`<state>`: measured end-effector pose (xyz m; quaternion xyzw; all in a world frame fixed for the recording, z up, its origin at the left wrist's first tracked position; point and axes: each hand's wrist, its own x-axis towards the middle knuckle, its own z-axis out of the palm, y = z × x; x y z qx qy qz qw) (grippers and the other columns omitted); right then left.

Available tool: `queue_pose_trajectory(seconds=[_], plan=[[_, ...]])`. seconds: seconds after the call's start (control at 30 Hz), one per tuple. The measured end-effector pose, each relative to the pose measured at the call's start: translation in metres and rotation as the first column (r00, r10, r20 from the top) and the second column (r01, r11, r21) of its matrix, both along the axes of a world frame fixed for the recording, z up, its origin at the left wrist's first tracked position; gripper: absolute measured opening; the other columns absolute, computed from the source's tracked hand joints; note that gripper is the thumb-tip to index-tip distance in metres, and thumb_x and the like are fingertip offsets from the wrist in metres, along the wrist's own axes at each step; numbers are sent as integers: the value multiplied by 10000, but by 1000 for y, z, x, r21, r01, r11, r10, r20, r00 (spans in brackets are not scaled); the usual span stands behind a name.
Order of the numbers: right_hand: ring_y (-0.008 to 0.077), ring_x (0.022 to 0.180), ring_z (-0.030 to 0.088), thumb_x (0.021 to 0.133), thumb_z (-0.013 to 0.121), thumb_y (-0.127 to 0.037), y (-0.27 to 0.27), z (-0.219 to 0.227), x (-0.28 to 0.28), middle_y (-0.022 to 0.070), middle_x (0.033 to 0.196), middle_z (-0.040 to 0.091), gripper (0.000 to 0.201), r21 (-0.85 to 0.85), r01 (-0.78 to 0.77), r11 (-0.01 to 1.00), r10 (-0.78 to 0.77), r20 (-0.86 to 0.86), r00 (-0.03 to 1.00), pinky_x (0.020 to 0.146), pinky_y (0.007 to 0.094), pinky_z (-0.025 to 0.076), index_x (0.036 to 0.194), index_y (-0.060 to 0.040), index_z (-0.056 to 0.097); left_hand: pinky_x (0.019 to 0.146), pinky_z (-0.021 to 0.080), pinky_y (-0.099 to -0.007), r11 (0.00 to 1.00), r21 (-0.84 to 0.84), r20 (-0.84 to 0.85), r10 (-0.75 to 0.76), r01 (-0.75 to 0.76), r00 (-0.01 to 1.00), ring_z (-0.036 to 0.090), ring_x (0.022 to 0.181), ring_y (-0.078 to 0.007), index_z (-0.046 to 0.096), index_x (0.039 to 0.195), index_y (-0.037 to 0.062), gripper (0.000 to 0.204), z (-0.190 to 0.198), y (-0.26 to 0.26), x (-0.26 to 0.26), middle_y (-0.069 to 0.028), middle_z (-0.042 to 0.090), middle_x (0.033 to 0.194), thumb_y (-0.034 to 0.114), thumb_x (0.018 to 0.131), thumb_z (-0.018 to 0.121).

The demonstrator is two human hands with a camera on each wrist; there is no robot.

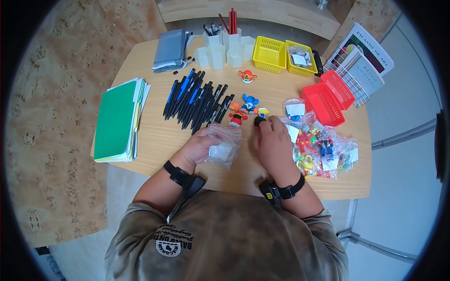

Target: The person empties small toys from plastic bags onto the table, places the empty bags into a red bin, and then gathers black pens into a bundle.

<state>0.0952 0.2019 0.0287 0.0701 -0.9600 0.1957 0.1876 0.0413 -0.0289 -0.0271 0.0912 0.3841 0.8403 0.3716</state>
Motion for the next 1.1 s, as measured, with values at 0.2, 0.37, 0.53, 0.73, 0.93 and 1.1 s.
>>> queue_pose_trajectory(seconds=[0.2, 0.37, 0.53, 0.73, 0.93, 1.1], plan=[[403, 1048, 582, 754, 709, -137, 0, -8, -2, 247, 1196, 536, 383, -498, -96, 862, 160, 88, 983, 878, 455, 515, 1086, -7, 569, 1088, 440, -411, 1000, 18, -1, -19, 19, 1000, 574, 1259, -297, 455, 1376, -80, 579, -6, -2, -2, -206, 551, 1391, -17, 806, 534], [410, 1061, 597, 739, 731, -108, 6, 2, -4, 249, 1222, 527, 460, -35, -69, 997, 74, 176, 982, 909, 458, 509, 1150, -23, 543, 1085, 443, -407, 999, 1, -21, -33, 33, 999, 576, 1256, -292, 455, 1385, -78, 583, -2, -1, -1, -202, 560, 1380, -5, 813, 544], [395, 1013, 609, 721, 745, -112, 10, -8, -2, 208, 1182, 564, 550, -125, -171, 977, 190, 165, 968, 904, 453, 506, 1206, -3, 510, 1066, 460, -398, 1000, -2, -2, 2, -2, 1000, 598, 1225, -282, 463, 1381, -89, 580, 0, 0, 2, -198, 585, 1345, 13, 818, 560], [427, 1032, 582, 691, 744, -73, 5, -7, -4, 199, 1137, 544, 477, -386, -156, 909, 254, 217, 942, 889, 457, 511, 1132, -45, 564, 1033, 485, -392, 1000, -8, 27, -9, 10, 1000, 629, 1173, -288, 486, 1374, -69, 577, 2, 1, 0, -195, 616, 1298, 17, 810, 573], [367, 1059, 611, 686, 745, -106, 11, -8, 0, 196, 1160, 570, 430, -164, -372, 913, 401, 213, 891, 926, 406, 514, 1074, 3, 597, 1027, 489, -400, 999, -20, 45, 31, -30, 999, 634, 1160, -281, 512, 1356, -60, 543, -10, -3, 0, -185, 629, 1277, 33, 826, 580], [373, 1020, 622, 743, 708, -138, 7, -14, -1, 200, 1128, 591, 273, -150, -302, 941, 326, 173, 930, 889, 415, 526, 957, 15, 639, 1011, 500, -408, 1000, 12, 52, 2, -3, 999, 642, 1145, -281, 517, 1349, -59, 527, 1, 1, 1, -182, 634, 1267, 25, 831, 578]])
